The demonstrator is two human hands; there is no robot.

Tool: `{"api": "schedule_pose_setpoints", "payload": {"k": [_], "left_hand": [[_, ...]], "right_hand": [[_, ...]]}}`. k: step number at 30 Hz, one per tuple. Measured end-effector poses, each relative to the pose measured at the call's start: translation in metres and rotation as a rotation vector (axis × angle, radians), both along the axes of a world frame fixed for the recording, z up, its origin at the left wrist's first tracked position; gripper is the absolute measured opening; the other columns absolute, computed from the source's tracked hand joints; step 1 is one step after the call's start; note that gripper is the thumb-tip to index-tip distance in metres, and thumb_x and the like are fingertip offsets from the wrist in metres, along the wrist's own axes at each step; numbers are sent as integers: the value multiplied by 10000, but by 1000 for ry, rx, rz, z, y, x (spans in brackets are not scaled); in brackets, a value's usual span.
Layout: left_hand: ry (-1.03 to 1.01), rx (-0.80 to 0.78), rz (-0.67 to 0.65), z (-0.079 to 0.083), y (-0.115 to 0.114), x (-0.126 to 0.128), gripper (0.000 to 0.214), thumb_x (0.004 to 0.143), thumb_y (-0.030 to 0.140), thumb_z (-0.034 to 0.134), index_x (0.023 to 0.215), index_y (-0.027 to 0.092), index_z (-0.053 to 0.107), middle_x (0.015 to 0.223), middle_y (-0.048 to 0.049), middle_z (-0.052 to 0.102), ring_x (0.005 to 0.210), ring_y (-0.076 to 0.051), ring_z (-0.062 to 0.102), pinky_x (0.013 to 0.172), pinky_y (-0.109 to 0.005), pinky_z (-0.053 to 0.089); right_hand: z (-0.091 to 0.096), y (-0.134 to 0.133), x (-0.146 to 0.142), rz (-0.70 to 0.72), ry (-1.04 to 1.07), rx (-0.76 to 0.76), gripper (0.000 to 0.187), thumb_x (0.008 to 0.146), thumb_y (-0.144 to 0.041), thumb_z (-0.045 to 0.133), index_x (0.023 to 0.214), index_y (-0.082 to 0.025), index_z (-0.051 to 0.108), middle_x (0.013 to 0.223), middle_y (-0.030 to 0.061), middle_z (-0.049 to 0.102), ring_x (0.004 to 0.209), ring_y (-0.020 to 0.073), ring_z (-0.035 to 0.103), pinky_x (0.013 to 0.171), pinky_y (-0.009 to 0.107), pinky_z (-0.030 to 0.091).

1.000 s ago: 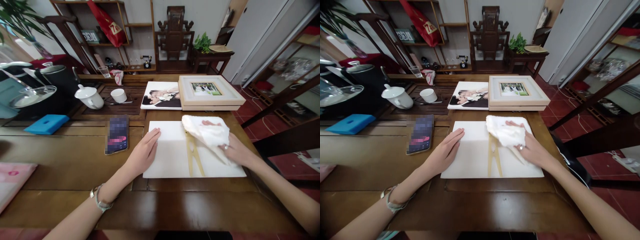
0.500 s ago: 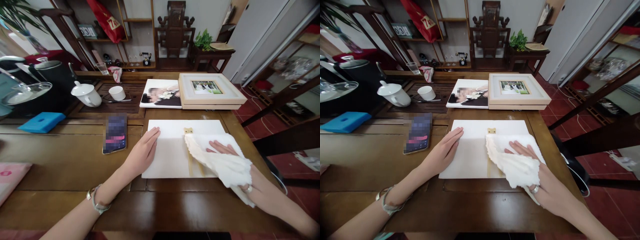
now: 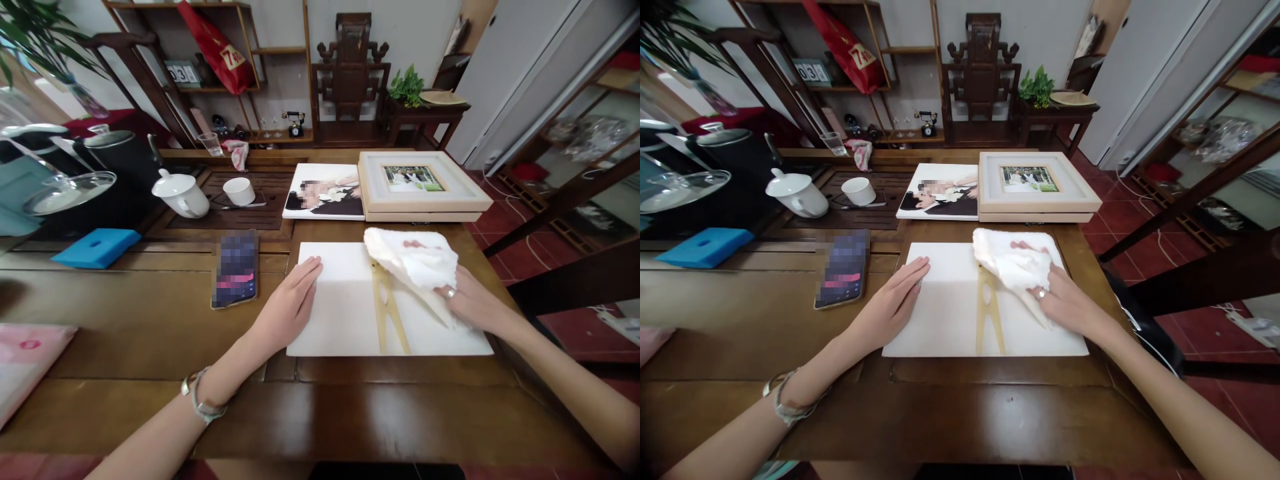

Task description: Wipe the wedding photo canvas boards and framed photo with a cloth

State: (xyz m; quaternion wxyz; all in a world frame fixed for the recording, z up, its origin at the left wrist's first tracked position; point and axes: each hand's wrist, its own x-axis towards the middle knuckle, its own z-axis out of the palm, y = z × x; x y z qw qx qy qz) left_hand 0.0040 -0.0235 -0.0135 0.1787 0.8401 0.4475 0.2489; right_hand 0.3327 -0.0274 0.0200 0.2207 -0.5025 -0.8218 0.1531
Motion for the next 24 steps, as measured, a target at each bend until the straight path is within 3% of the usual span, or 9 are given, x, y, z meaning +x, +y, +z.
{"api": "schedule_pose_setpoints", "payload": {"k": [4, 8, 11, 14, 18, 21, 24], "left_hand": [[-5, -6, 5, 1, 0, 0, 436, 1014, 211, 319, 1430, 183, 445, 1526, -109, 421, 1443, -232, 340, 1199, -474, 297], [-7, -5, 2, 1, 0, 0, 440, 1011, 206, 316, 1430, 176, 447, 1525, -111, 422, 1446, -235, 333, 1202, -472, 292], [1, -8, 2, 0, 0, 0, 438, 1011, 203, 314, 1425, 153, 449, 1525, -125, 418, 1447, -236, 332, 1204, -471, 286], [-1, -1, -2, -1, 0, 0, 435, 1012, 203, 316, 1425, 154, 443, 1530, -125, 410, 1449, -231, 328, 1203, -476, 288], [-17, 16, -4, -3, 1, 0, 429, 1012, 197, 316, 1420, 170, 446, 1520, -115, 427, 1449, -224, 328, 1210, -481, 273], [-26, 21, -3, -3, 1, 0, 429, 1012, 195, 314, 1420, 180, 444, 1512, -114, 440, 1445, -224, 337, 1206, -493, 277], [-24, 14, 3, -1, 0, 1, 430, 1013, 198, 310, 1421, 190, 445, 1509, -110, 444, 1442, -222, 344, 1201, -486, 294]], "right_hand": [[5, -53, -2, 137, -45, 18, 656, 927, -263, 361, 1522, -473, 181, 1571, -41, 349, 1397, 313, 380, 1160, 594, 255], [7, -87, -3, 145, -127, -76, 665, 894, -296, 408, 1510, -477, 233, 1613, -79, 225, 1432, 321, 286, 1175, 550, 234], [3, -76, -3, 162, -167, -32, 734, 889, -238, 418, 1539, -440, 143, 1624, -58, 194, 1454, 291, 222, 1181, 546, 209], [-2, -39, -2, 157, -207, 21, 755, 908, -207, 398, 1557, -385, 56, 1627, -6, 182, 1470, 291, 143, 1159, 608, 210], [-5, 5, -5, 65, -252, 12, 671, 941, -242, 368, 1560, -330, 127, 1619, 18, 207, 1475, 303, 91, 1148, 650, 199], [-5, 1, -10, 68, -302, 36, 717, 882, -188, 419, 1546, -346, 201, 1595, 0, 281, 1479, 323, 83, 1131, 697, 194], [-3, -36, -15, 116, -342, 82, 868, 742, -130, 491, 1546, -324, 226, 1591, 7, 292, 1476, 368, 80, 1115, 716, 241]]}}
